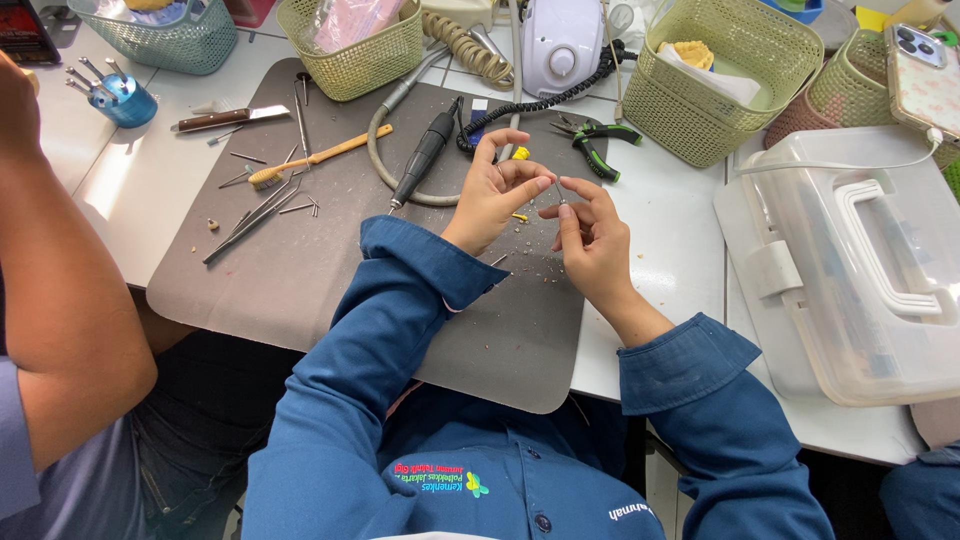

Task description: The person assembles a dental prosthesis by hand, inserting small metal pins into a yellow denture model and adjusting the fit. The person repeatedly picks up pins, aligns them with holes in the model, and presses them in place.

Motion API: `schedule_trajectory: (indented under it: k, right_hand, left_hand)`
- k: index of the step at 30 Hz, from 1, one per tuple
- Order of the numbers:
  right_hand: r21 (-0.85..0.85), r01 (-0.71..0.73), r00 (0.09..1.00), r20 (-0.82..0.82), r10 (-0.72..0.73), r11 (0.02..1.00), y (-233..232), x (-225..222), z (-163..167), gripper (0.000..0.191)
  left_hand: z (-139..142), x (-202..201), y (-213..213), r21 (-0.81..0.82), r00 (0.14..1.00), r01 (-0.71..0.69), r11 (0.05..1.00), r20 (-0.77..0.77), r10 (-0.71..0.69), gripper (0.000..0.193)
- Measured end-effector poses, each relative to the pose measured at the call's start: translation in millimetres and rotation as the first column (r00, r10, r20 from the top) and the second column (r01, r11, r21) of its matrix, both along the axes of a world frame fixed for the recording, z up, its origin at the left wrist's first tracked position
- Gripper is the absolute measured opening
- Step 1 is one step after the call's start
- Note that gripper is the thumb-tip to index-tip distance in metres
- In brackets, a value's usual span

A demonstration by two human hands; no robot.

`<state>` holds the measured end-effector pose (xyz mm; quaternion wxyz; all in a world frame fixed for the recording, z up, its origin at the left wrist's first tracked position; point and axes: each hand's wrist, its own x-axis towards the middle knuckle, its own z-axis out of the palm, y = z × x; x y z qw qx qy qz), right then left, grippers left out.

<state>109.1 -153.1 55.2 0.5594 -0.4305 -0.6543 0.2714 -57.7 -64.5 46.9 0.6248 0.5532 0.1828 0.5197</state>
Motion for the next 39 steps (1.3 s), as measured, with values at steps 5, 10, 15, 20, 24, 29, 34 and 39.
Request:
schedule_trajectory:
  k: [5, 10, 15, 20, 24, 29, 34, 39]
  right_hand:
    - [0.025, 0.012, 0.999, 0.033, -0.013, 1.000, -2, -1, 1, 0.035]
    - [0.028, 0.019, 0.999, 0.042, -0.020, 0.999, -3, -1, 1, 0.036]
    - [0.043, 0.020, 0.998, 0.055, -0.022, 0.999, -3, -1, 1, 0.037]
    - [0.038, 0.021, 0.998, 0.052, -0.023, 0.999, -4, -1, 1, 0.036]
    - [0.041, 0.020, 0.998, 0.052, -0.022, 0.999, -4, -1, 0, 0.035]
    - [0.058, 0.023, 0.999, 0.043, -0.026, 0.998, -3, -1, -1, 0.035]
    - [0.053, 0.025, 0.999, 0.046, -0.028, 0.998, -3, -1, -2, 0.033]
    - [0.027, 0.016, 1.000, 0.007, -0.016, 0.999, -4, -2, 0, 0.031]
  left_hand:
    - [0, 0, -1, -0.009, 0.999, -0.004, 1.000, -0.034, 0.004, 0.056]
    - [-2, 1, -3, 0.000, 1.000, 0.008, 1.000, -0.011, -0.008, 0.056]
    - [-6, 3, -4, -0.014, 0.999, 0.012, 1.000, 0.038, -0.011, 0.055]
    - [-11, 11, -10, -0.137, 0.995, -0.002, 0.991, 0.098, 0.016, 0.054]
    - [-14, 15, -13, -0.206, 0.986, 0.007, 0.978, 0.167, 0.028, 0.053]
    - [-14, 17, -14, -0.279, 0.973, 0.074, 0.957, 0.232, -0.008, 0.054]
    - [-13, 17, -15, -0.275, 0.972, 0.076, 0.958, 0.236, -0.009, 0.053]
    - [-12, 17, -18, -0.239, 0.978, 0.043, 0.970, 0.206, 0.008, 0.051]
